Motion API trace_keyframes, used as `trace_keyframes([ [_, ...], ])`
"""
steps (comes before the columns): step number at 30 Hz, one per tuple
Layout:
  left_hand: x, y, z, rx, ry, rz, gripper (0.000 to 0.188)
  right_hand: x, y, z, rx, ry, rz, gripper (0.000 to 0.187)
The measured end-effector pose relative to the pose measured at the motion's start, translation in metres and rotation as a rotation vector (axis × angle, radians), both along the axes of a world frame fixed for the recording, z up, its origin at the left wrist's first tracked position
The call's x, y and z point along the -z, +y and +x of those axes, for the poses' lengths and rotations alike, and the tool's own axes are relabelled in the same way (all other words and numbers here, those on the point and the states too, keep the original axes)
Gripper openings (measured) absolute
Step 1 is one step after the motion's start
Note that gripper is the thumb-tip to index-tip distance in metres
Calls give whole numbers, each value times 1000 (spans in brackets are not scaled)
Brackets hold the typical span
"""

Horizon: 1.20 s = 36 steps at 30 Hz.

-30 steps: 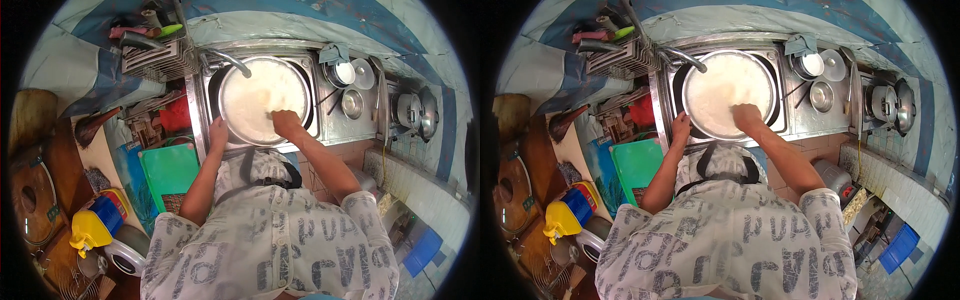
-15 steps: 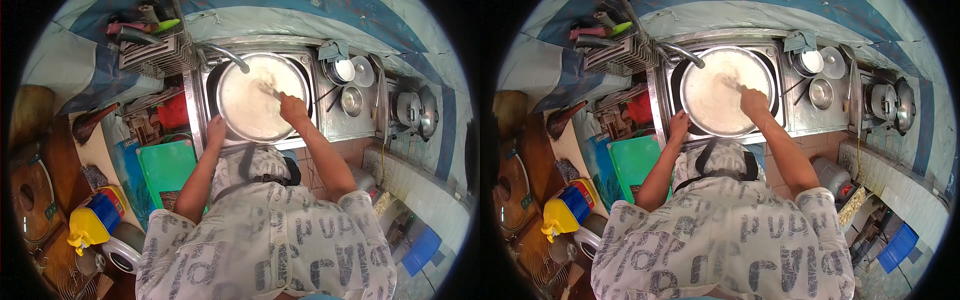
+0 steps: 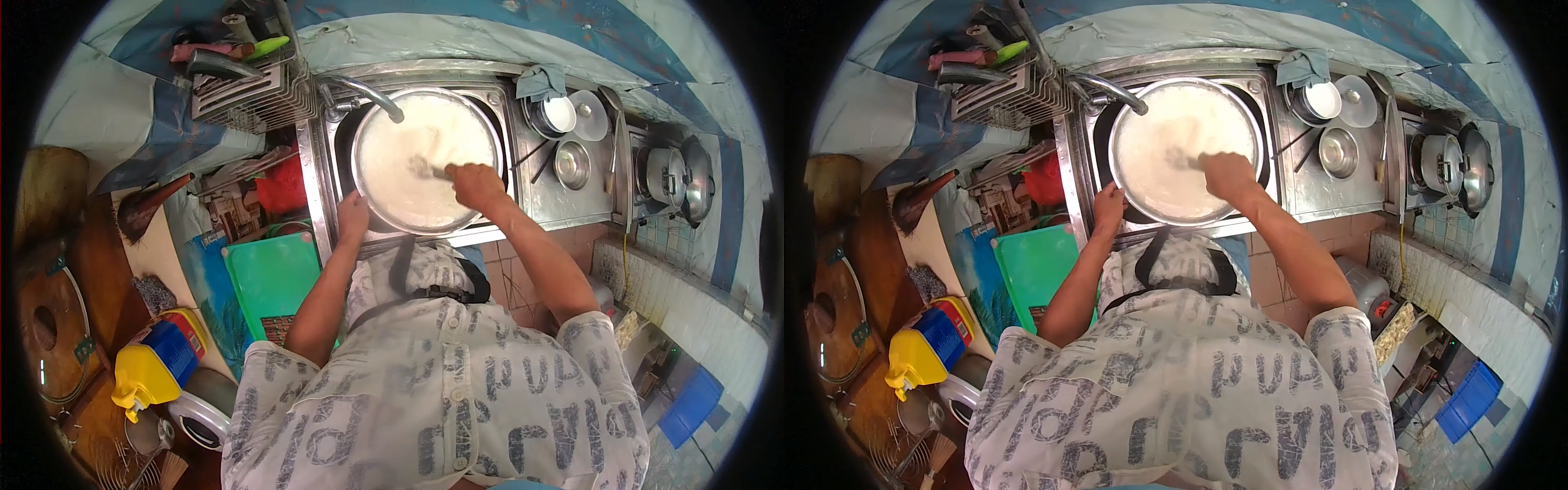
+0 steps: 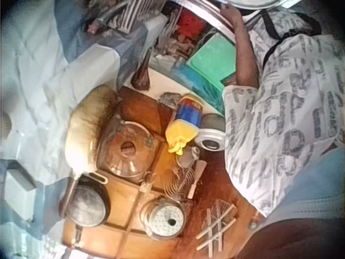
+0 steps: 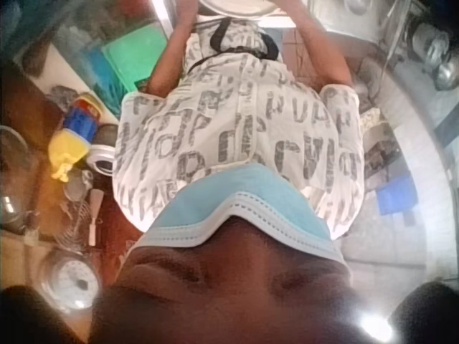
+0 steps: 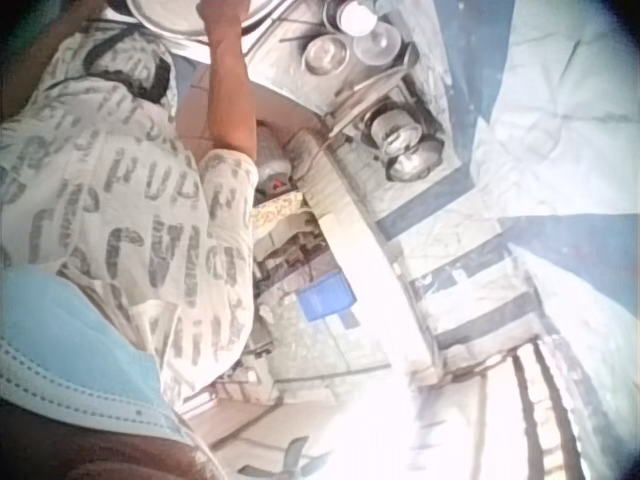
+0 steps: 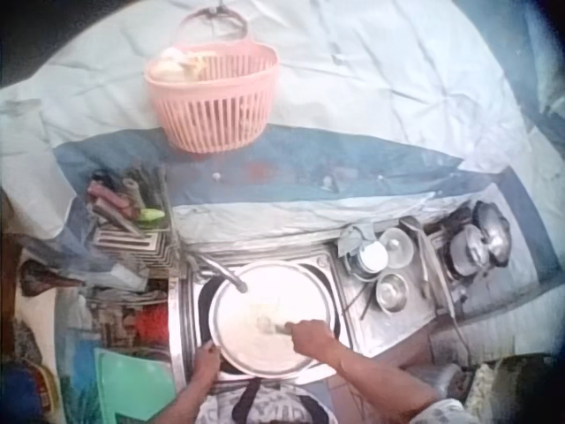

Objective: The person uses a whisk to stir a white liquid mixture in a large bowl positioned within a sink.

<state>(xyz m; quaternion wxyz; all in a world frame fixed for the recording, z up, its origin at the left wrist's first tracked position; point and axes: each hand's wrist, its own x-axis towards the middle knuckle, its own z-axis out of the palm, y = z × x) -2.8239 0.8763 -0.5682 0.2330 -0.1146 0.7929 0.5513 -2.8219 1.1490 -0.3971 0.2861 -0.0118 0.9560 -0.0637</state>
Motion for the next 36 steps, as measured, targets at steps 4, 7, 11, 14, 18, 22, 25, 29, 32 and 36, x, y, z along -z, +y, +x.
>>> trace_keyframes([
  [4,-12,4,-4,14,-31,41,23,-9,27,-27,91,166,90,26],
  [7,15,-3,-1,-12,5,14,24,-18,33,-56,23,186,123,25],
  [11,21,-4,1,-18,11,0,29,10,46,-82,-67,278,149,24],
  [14,-1,4,-3,-54,-60,61,31,50,67,-83,-50,283,173,26],
  [18,8,2,3,-107,-31,112,30,52,67,-62,201,80,178,27],
  [22,15,7,0,-68,-5,57,30,63,82,-33,341,-238,-72,31],
  [25,34,-1,8,-147,42,0,30,31,47,-19,128,-230,-57,30],
  [29,12,2,2,-9,16,40,30,14,53,-6,222,-205,-119,42],
  [32,-2,4,-1,-2,-9,50,29,-20,63,-4,244,-139,-80,43],
  [36,-8,2,-1,-29,-127,69,24,-16,90,1,181,-65,-1,29],
])
